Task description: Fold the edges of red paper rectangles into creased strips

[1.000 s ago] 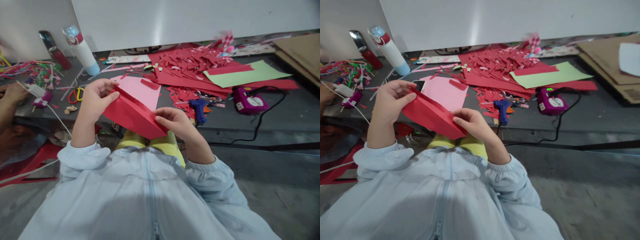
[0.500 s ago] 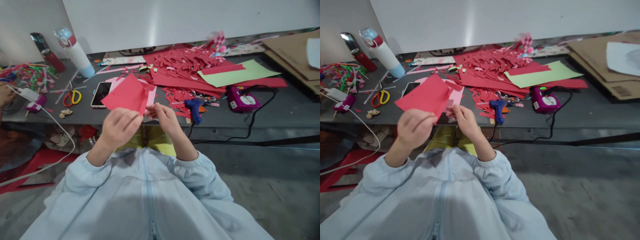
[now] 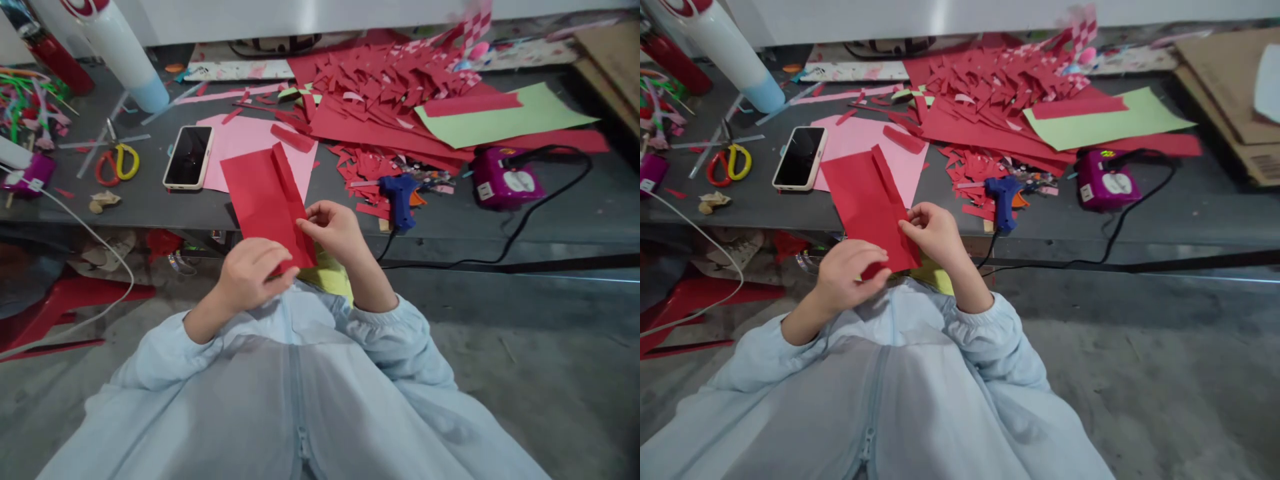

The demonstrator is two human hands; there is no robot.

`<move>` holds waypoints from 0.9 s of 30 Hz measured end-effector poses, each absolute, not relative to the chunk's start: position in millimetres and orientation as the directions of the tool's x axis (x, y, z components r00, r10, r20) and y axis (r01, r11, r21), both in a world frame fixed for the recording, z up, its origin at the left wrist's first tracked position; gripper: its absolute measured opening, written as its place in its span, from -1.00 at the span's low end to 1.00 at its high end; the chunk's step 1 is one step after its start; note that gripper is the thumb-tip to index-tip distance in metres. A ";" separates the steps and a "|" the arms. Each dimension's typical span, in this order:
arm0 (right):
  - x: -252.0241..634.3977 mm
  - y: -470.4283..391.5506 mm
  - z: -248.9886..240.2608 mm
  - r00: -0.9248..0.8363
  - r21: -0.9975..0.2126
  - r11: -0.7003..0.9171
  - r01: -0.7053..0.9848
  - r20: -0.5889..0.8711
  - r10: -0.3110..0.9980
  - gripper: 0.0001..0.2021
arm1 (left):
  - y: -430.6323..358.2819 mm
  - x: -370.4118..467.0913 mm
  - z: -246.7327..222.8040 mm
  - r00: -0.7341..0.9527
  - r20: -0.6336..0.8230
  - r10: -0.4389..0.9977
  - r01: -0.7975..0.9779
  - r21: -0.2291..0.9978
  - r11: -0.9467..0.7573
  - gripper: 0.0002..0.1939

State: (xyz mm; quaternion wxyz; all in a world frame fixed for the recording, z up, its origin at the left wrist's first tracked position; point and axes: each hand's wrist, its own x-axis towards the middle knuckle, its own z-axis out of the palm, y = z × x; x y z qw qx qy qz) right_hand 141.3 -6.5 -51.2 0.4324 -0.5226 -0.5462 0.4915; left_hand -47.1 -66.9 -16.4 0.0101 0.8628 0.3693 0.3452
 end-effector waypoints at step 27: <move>141.0 -23.7 -35.2 -0.268 -0.802 -0.491 -0.339 -0.418 0.868 -0.57 | -31.1 -91.2 -6.0 -0.071 -0.014 0.997 0.376 0.926 0.040 -0.66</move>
